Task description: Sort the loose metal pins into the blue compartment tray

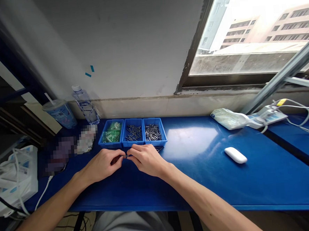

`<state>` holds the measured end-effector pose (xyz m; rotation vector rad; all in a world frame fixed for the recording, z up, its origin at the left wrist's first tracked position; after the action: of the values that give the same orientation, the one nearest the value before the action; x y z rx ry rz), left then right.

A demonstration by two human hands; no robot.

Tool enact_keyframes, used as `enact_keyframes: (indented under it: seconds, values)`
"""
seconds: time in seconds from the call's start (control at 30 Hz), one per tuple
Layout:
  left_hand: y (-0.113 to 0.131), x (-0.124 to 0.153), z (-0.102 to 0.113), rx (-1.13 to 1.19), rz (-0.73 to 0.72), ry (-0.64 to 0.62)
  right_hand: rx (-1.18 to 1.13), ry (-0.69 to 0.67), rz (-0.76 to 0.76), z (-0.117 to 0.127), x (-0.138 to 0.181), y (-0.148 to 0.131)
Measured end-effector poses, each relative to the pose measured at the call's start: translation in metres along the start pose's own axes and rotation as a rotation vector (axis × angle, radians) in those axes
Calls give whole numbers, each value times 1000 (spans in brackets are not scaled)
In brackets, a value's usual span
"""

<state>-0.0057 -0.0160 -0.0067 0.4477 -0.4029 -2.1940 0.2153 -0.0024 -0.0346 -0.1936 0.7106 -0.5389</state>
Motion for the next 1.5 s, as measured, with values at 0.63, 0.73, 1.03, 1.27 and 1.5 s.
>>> enact_keyframes:
  seconds: [0.63,0.73,1.03,1.27,1.5]
  values:
    - [-2,2,-4,-59,-87,24,-31,-63,-12,0,0,0]
    - [-3,2,-4,-64,-80,18,-22,-77,-24,1,0,0]
    - [-4,2,-6,-75,-87,18,-14,-123,-28,0,0,-2]
    - [-4,1,-6,-65,-82,6,-7,-125,-25,0,-1,-1]
    - [-3,3,-7,-67,-89,8,-5,-149,-43,1,-1,-3]
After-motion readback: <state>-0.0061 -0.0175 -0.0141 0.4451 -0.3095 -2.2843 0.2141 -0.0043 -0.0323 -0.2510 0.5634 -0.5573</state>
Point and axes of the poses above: each hand's wrist, its own x-axis away from the middle knuckle, its own z-axis out of the back of the hand, y = z × x, the point moved 1 cm from there along -x, towards the middle knuckle, and after that the axes turned 6 degrees about -x, right-handed, at the moved point
